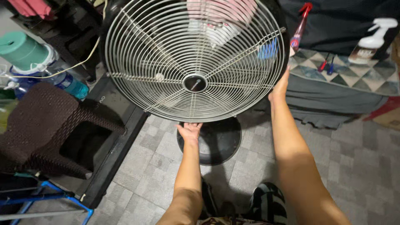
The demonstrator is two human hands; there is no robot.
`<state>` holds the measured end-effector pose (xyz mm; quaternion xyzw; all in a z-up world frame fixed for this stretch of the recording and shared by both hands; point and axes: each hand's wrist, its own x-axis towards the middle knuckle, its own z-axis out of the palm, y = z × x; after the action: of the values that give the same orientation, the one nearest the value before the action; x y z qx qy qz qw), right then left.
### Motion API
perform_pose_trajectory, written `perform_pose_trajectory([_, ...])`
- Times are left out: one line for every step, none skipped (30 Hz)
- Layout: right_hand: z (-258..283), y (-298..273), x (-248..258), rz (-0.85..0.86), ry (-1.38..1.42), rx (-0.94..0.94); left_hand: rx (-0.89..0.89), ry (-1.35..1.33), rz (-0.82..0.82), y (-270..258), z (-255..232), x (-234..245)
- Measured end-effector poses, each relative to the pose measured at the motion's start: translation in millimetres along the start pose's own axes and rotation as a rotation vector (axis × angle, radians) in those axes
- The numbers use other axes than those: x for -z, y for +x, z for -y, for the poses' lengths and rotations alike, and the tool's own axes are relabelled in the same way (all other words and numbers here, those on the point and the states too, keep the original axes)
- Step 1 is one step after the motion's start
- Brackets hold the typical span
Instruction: The person uses a screwdriver to loosen and remove several screws from the front grille of a standing fan. They repeatedly place the screws on a nearby table and continue working on different fasteners around the grille perimeter.
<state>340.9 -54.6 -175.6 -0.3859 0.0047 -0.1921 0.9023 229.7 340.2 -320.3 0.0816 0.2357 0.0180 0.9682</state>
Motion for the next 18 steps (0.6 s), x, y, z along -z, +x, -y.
perform_pose_trajectory([0.4,-5.2,-1.4,0.019,0.024,0.012,0.01,0.019,0.033,0.3,6.6,6.3])
perform_pose_trajectory([0.7,-8.9,-3.5,0.038,0.048,0.024,0.021,0.039,0.066,2.4,14.8,11.3])
perform_pose_trajectory([1.2,-12.9,-4.3,0.032,0.054,0.029,0.034,0.056,0.091,1.6,26.4,19.5])
perform_pose_trajectory([1.3,-15.3,-5.8,0.027,0.059,0.035,0.085,0.078,0.037,1.2,40.6,25.5])
perform_pose_trajectory([0.7,-18.6,-7.4,0.024,0.065,0.042,0.135,0.098,-0.015,1.3,56.8,28.3])
perform_pose_trajectory([0.3,-23.4,-6.5,0.007,0.073,0.019,0.186,0.117,-0.067,-1.0,74.8,31.7])
perform_pose_trajectory([0.9,-22.7,-5.2,-0.005,0.084,0.004,0.246,0.145,-0.086,-4.0,97.8,33.4])
perform_pose_trajectory([0.6,-21.2,-1.9,-0.017,0.095,-0.012,0.307,0.173,-0.105,-9.6,122.5,33.8])
perform_pose_trajectory([-1.8,-19.5,2.6,-0.032,0.087,0.007,0.388,0.242,-0.049,-15.9,143.4,32.1])
perform_pose_trajectory([-6.3,-16.5,7.3,-0.048,0.078,0.025,0.469,0.31,0.006,-23.0,163.0,28.9])
perform_pose_trajectory([-13.3,-17.5,13.1,-0.062,0.069,0.035,0.514,0.361,0.052,-31.6,181.9,22.2])
perform_pose_trajectory([-17.6,-22.1,20.8,-0.066,0.06,0.037,0.56,0.411,0.099,-41.1,200.0,13.4])
perform_pose_trajectory([-20.5,-22.3,23.2,-0.059,0.058,0.042,0.569,0.48,0.145,-48.0,215.0,1.9])
perform_pose_trajectory([-20.4,-23.6,23.4,-0.052,0.056,0.047,0.578,0.548,0.192,-56.8,229.0,-10.4])
perform_pose_trajectory([-17.2,-23.3,19.1,-0.067,0.063,-0.006,0.584,0.621,0.256,-55.9,238.8,-29.3])
perform_pose_trajectory([-14.7,-30.5,13.7,-0.082,0.069,-0.058,0.538,0.691,0.263,-56.5,243.7,-46.6])
perform_pose_trajectory([-8.8,-36.4,8.4,-0.114,0.072,-0.108,0.506,0.765,0.264,-66.0,249.0,-60.3])
perform_pose_trajectory([-2.7,-30.4,-1.5,-0.122,0.052,-0.149,0.473,0.838,0.265,-72.9,252.5,-75.8])
